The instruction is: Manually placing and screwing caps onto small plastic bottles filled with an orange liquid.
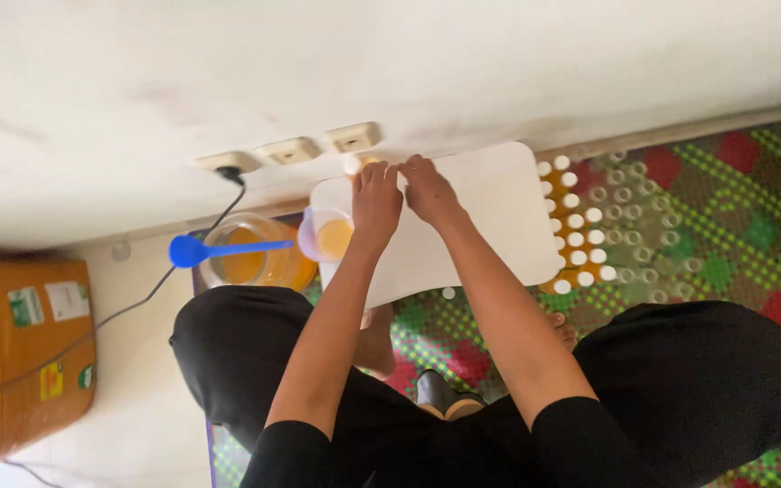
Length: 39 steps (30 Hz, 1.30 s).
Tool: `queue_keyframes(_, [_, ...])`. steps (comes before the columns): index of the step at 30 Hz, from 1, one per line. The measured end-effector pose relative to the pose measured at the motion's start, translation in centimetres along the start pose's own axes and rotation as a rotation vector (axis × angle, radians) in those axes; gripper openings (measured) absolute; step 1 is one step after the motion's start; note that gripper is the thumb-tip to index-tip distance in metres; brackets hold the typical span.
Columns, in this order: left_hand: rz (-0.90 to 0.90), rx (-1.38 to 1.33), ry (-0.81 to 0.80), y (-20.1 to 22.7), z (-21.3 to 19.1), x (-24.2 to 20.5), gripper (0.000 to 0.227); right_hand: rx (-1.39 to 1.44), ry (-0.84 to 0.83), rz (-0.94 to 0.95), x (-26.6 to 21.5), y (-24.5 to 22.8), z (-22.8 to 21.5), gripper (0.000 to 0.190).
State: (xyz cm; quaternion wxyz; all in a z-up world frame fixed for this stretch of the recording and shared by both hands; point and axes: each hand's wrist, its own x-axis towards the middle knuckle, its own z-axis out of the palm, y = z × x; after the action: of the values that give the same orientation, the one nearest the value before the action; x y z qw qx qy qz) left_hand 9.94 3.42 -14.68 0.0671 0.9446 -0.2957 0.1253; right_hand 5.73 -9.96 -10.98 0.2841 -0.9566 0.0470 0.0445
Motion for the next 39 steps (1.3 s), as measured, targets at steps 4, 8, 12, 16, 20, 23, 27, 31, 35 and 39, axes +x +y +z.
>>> queue_keyframes(4, [-0.155, -0.011, -0.083, -3.6, -2.9, -1.0, 0.046, -0.011, -0.088, -0.086, 2.6, -4.6, 1.5, 0.066])
queue_keyframes(8, [-0.217, -0.112, -0.226, -6.6, -4.4, -2.2, 0.05, -0.093, -0.187, -0.092, 2.9, -9.3, 1.0, 0.076])
queue_keyframes(12, [-0.206, -0.266, -0.422, -8.4, -3.6, -2.0, 0.061, -0.062, -0.132, -0.076, 1.7, -11.4, 0.6, 0.064])
queue_keyframes(16, [-0.18, -0.354, -0.458, -9.2, -2.8, -2.4, 0.044, -0.1, -0.133, -0.046, -0.2, -10.3, 1.6, 0.048])
queue_keyframes(20, [-0.122, -0.431, -0.503, -8.0, -0.9, -2.7, 0.04, -0.198, -0.23, -0.049, -2.0, -7.7, 1.0, 0.04])
queue_keyframes(23, [-0.035, -0.486, -0.569, -5.4, -2.1, -3.2, 0.054, -0.23, -0.326, -0.047, -5.1, -2.3, 4.2, 0.039])
queue_keyframes(27, [0.025, -0.571, -0.783, -1.0, -9.3, -2.8, 0.057, -0.183, -0.398, -0.076, -10.3, 2.2, 3.9, 0.024])
queue_keyframes(31, [0.014, -0.61, -0.972, 1.6, -10.9, -3.5, 0.067, 0.049, -0.336, -0.049, -13.3, -0.9, -3.3, 0.01])
queue_keyframes(35, [0.131, -0.674, -1.032, 2.9, -10.3, -4.5, 0.085, 0.302, -0.277, 0.006, -15.5, -2.9, -8.4, 0.014])
queue_keyframes(39, [0.167, -0.788, -0.867, 5.3, -11.2, -4.6, 0.065, 0.367, -0.155, 0.071, -16.5, -3.2, -10.8, 0.03])
